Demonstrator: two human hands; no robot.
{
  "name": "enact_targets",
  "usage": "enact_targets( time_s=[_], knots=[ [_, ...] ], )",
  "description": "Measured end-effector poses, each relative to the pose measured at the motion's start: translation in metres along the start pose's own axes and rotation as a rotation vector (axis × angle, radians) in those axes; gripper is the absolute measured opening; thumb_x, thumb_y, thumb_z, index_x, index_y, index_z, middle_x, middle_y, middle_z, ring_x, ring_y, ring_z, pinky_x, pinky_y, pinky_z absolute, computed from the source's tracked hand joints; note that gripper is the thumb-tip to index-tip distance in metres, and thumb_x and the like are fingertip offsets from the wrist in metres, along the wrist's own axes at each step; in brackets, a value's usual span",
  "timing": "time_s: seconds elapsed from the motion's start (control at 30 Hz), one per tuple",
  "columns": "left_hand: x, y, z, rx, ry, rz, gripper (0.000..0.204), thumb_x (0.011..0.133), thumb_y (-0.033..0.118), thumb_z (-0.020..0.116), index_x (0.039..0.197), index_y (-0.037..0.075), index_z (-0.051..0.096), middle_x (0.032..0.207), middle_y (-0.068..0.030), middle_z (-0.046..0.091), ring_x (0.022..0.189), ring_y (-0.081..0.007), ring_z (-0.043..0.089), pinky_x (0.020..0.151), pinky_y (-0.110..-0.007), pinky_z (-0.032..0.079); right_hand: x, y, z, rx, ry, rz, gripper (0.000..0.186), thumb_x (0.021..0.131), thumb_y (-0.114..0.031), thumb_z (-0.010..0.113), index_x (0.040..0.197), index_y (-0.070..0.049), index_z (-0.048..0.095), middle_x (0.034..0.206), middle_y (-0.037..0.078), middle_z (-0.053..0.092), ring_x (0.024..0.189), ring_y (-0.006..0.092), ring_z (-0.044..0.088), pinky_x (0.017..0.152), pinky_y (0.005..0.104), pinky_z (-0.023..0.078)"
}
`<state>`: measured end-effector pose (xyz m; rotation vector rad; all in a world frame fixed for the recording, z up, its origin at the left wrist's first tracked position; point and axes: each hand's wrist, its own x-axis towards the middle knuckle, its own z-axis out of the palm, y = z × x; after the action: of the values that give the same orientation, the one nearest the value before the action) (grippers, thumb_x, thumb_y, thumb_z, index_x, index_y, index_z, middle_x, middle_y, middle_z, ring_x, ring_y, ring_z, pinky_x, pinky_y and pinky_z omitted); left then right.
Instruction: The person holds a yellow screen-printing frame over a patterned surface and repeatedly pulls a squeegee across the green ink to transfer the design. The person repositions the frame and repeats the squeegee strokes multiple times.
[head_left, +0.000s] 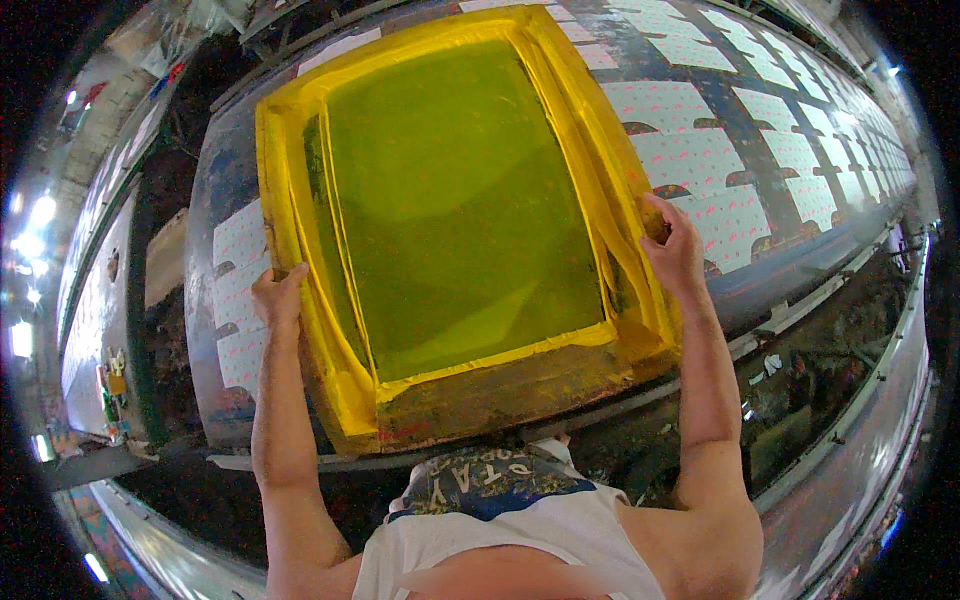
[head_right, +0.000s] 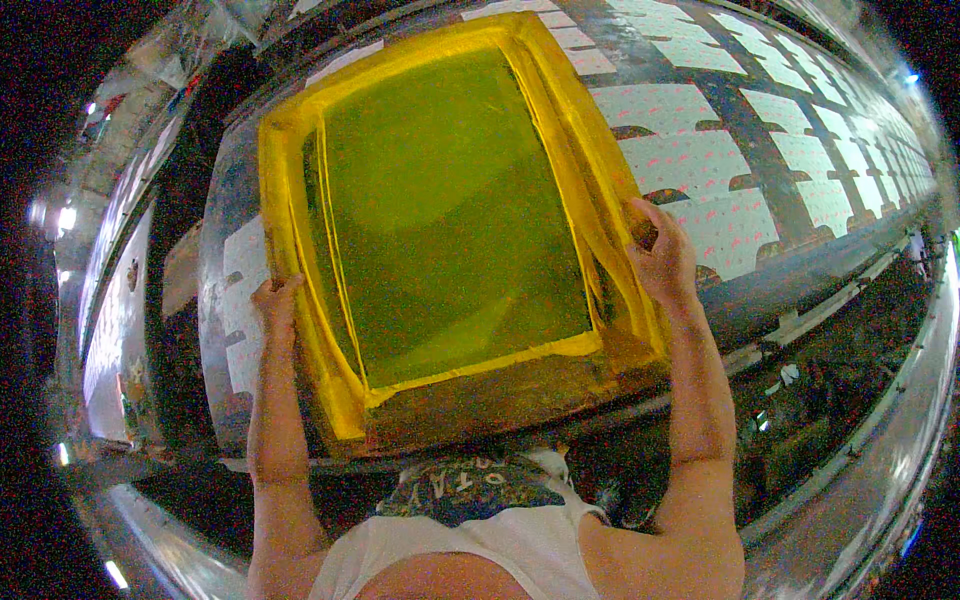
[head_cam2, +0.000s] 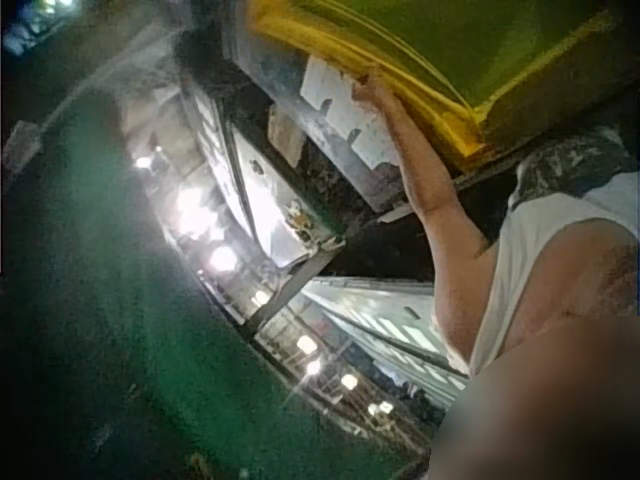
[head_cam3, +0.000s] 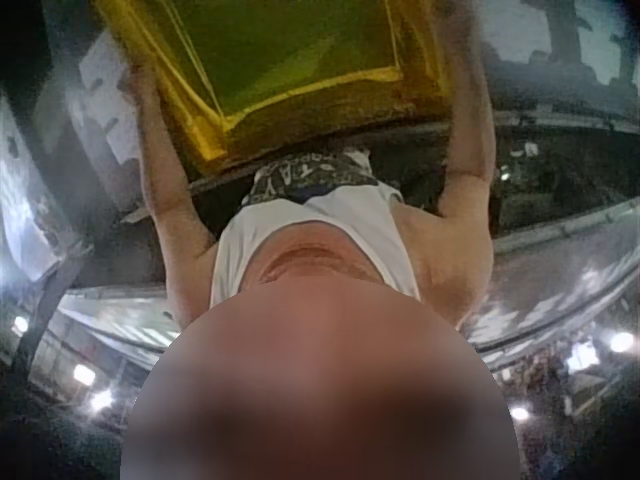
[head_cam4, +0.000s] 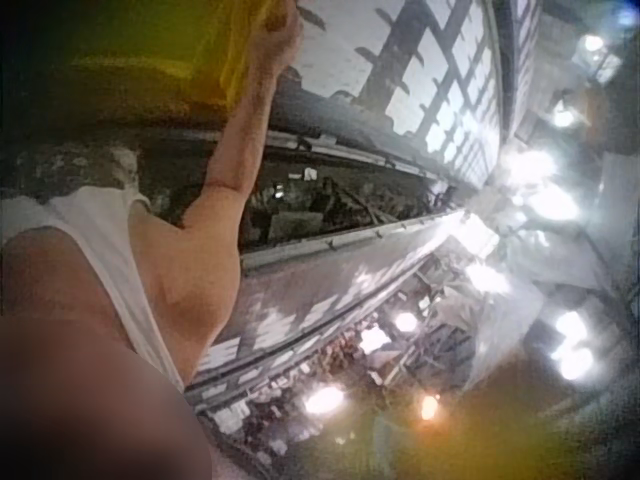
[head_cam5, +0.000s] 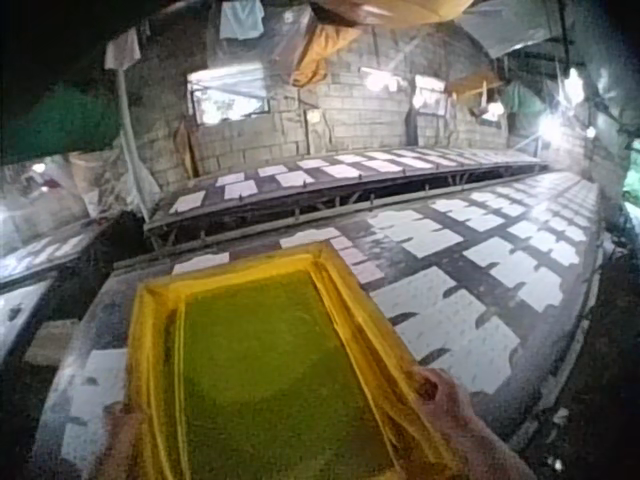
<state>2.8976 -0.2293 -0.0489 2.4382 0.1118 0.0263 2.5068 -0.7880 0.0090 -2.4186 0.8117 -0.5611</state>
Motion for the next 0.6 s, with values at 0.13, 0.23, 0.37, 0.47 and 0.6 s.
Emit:
enact_targets(
  time_s=[0.13,0.23,0.37,0.47,0.6],
  knots=[
    [-0.007,0.010,0.005,0.046,0.009,-0.006,0.060,0.076,0.044,0.098,0.112,-0.002,0.083,0.109,-0.0230,0.083,0.101,-0.0369,0.080,0.090,-0.050,0.059,0.004,0.007,-0.005,-0.014,-0.006,-0.016,0.065,0.085,-0.004,0.082,0.148,-0.014,0.069,0.141,0.013,0.075,0.130,0.0358,0.071,0.113,0.0453,0.057],
    [-0.009,0.011,0.008,0.032,-0.003,0.001,0.056,0.077,0.042,0.097,0.111,-0.001,0.084,0.104,-0.0218,0.084,0.095,-0.0357,0.080,0.087,-0.049,0.060,0.004,0.009,-0.006,-0.025,-0.061,0.032,0.066,0.086,-0.004,0.082,0.150,-0.014,0.067,0.143,0.014,0.074,0.131,0.0369,0.071,0.113,0.0459,0.057],
    [-0.010,0.010,0.012,-0.027,-0.040,-0.004,0.053,0.077,0.039,0.096,0.111,0.000,0.084,0.100,-0.0196,0.084,0.091,-0.0347,0.080,0.086,-0.049,0.060,0.001,0.009,-0.003,-0.087,-0.096,0.031,0.068,0.088,-0.005,0.082,0.153,-0.014,0.064,0.144,0.015,0.072,0.132,0.0380,0.069,0.113,0.0481,0.056],
    [-0.014,0.015,0.019,0.058,-0.080,-0.025,0.053,0.079,0.039,0.095,0.114,0.000,0.083,0.105,-0.0202,0.083,0.097,-0.0350,0.079,0.089,-0.050,0.060,-0.002,0.004,-0.001,-0.138,-0.106,0.074,0.067,0.090,-0.006,0.079,0.155,-0.013,0.061,0.145,0.016,0.071,0.131,0.0396,0.068,0.112,0.0508,0.055],
    [-0.019,0.020,0.029,0.155,-0.077,-0.046,0.057,0.081,0.043,0.092,0.118,0.000,0.081,0.120,-0.0228,0.080,0.109,-0.0383,0.077,0.096,-0.051,0.058,-0.026,-0.023,-0.016,-0.320,-0.114,-0.084,0.072,0.090,-0.008,0.082,0.159,-0.012,0.060,0.144,0.022,0.070,0.132,0.0417,0.067,0.113,0.0519,0.054]
  ],
)
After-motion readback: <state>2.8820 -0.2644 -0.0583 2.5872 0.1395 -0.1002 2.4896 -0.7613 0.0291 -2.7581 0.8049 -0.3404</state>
